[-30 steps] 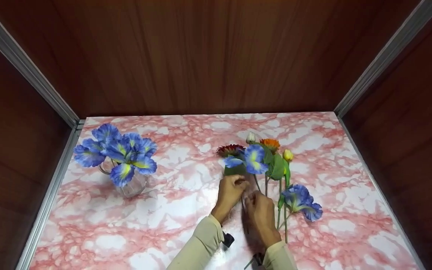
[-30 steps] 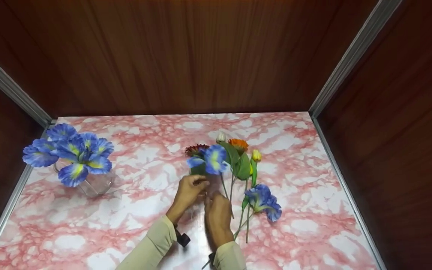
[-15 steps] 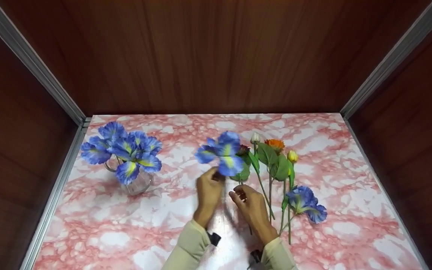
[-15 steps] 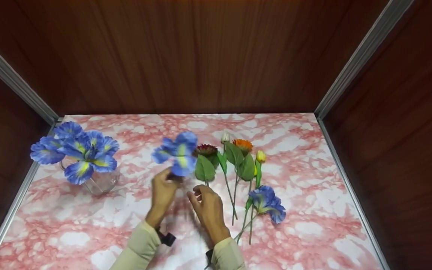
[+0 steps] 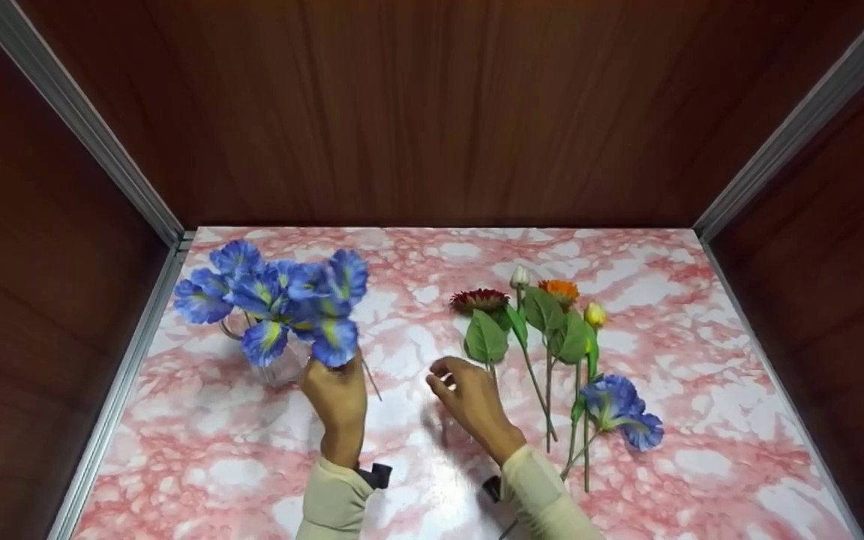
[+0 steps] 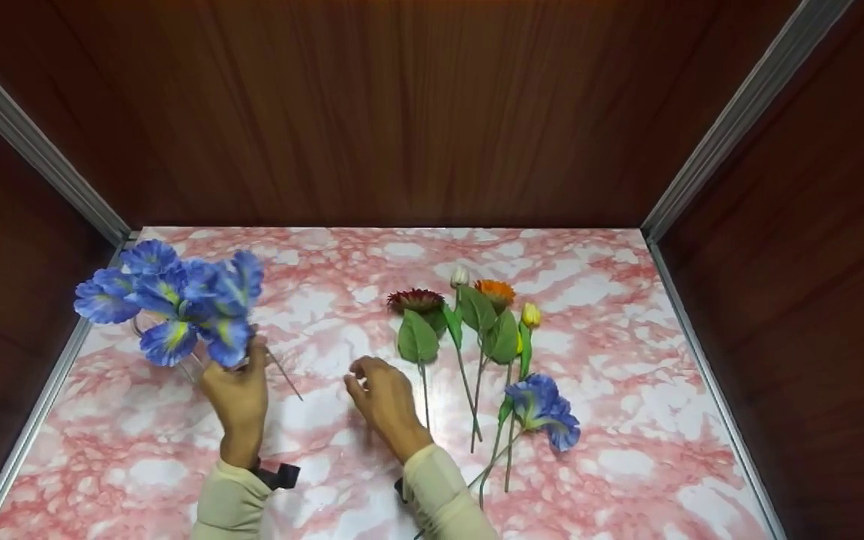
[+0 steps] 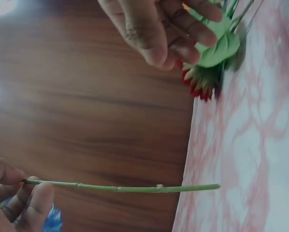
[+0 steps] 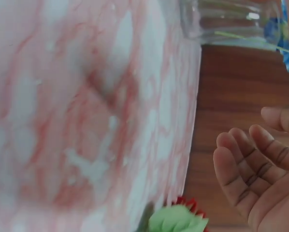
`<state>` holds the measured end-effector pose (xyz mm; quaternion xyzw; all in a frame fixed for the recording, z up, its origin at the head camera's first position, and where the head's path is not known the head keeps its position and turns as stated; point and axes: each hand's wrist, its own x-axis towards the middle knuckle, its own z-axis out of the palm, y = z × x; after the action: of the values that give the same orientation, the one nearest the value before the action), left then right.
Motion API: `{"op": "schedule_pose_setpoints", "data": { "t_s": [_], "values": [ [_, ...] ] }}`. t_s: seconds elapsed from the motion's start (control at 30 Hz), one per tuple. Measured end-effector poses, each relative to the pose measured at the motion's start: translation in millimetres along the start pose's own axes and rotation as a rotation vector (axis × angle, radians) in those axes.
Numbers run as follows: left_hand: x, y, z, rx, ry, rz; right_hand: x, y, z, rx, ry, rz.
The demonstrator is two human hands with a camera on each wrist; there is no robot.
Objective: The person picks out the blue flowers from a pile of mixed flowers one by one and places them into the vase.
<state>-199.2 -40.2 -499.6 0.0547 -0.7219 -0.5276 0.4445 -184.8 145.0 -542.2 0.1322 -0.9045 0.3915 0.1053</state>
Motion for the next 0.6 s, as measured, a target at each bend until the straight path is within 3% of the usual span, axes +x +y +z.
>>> {"op": "schedule_pose_setpoints", "data": {
  "t_s": [0.13,0.3,0.43,0.5,0.6],
  "values": [
    [4.5,1.4,-7.7,-0.015,0.07,0.035,14.3,-12,8,-0.008,-0.052,-0.034],
    [11.2,9.4,-14.6,-0.037,0.13,0.046,31.8,-28,20,-0.004,-0.12,-0.048],
    [16.8,18.8,-22.2,-0.042,0.219,0.036,43.4,-39,29,-0.017,-0.172,-0.048],
    [19.2,25.0,-26.0,-0.076,0.27,0.016,47.9,-43,34,-0.032,-0.193,-0.056],
    [21.5,34.7,-30.7,-0.205,0.324,-0.009,53.3,-49,42,-0.034,-0.216,-0.067]
  ]
}}
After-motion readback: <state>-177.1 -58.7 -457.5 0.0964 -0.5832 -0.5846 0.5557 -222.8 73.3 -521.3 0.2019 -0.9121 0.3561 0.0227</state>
